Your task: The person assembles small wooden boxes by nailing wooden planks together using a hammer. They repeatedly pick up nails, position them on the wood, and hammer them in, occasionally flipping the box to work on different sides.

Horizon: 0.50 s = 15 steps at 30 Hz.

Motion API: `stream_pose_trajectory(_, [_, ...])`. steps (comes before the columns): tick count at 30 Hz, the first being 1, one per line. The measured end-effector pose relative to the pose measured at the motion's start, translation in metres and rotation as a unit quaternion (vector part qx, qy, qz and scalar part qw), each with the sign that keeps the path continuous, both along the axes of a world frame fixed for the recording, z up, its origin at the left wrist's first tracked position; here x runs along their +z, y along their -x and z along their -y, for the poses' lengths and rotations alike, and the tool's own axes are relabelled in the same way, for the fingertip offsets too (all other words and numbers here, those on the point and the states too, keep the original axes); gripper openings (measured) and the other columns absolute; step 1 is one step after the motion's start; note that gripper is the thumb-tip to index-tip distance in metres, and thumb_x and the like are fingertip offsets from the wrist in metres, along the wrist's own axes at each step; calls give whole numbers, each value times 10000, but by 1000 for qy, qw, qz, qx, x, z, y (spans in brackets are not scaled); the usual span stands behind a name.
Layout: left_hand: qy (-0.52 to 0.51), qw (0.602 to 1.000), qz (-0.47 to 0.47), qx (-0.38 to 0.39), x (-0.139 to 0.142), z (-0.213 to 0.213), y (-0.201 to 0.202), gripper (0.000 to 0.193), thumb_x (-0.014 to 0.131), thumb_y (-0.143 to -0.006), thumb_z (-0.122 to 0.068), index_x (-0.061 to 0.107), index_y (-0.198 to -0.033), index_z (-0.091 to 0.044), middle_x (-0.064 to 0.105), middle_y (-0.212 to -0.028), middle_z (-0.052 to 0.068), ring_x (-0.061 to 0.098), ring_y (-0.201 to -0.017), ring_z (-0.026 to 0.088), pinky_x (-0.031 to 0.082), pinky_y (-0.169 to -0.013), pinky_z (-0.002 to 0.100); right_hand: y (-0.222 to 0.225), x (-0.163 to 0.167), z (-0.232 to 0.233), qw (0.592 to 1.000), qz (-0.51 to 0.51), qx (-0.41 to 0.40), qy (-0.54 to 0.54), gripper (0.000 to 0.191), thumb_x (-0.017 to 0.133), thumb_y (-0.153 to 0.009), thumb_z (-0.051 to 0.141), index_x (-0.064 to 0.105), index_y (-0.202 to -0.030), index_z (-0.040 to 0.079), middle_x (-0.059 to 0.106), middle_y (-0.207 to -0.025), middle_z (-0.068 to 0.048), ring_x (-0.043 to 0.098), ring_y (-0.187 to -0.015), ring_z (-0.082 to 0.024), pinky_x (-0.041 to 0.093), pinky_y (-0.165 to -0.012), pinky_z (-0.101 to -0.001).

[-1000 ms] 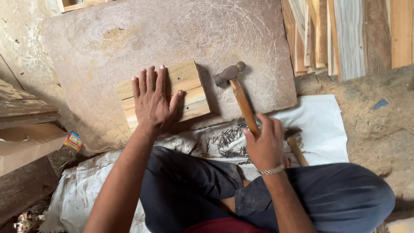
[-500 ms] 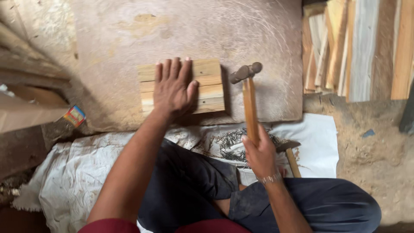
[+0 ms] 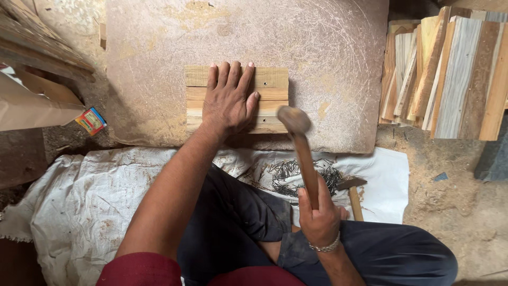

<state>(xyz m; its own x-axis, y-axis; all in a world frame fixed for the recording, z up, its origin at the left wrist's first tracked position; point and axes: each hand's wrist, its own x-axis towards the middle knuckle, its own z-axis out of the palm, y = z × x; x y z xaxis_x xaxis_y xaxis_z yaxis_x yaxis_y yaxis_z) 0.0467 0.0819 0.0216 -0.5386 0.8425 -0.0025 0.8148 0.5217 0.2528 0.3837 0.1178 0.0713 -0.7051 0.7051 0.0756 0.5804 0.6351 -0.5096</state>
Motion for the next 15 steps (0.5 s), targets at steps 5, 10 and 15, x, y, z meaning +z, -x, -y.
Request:
stream_pose_trajectory(5, [24, 999, 48, 12, -5, 1, 1, 701, 273, -1028, -504, 249, -1609, -112, 334, -1584, 195, 254, -1488, 377, 67, -1248, 534, 8, -3, 4, 997, 7, -24, 74, 548, 666, -958, 239, 562, -1418, -40, 766, -949, -200, 754, -808, -267, 587, -647, -382])
stream_pose_trajectory(10, [24, 1000, 12, -3, -3, -1, 1, 681, 241, -1033, -504, 233, -1590, -113, 317, -1572, 223, 241, -1455, 401, 62, -1209, 535, 23, 18, -29, 994, -90, -25, 64, 520, 616, -1025, 234, 505, -1431, -71, 725, -856, -142, 706, -702, -142, 572, -538, -302])
stream_pose_trajectory(15, [57, 997, 52, 3, 6, 0, 1, 695, 230, -1042, -499, 214, -1622, -117, 315, -1608, 200, 242, -1501, 371, 66, -1257, 532, 74, 13, -53, 992, -14, -93, 88, 566, 565, -1023, 231, 461, -1501, -54, 701, -694, -148, 659, -555, -172, 519, -451, -319])
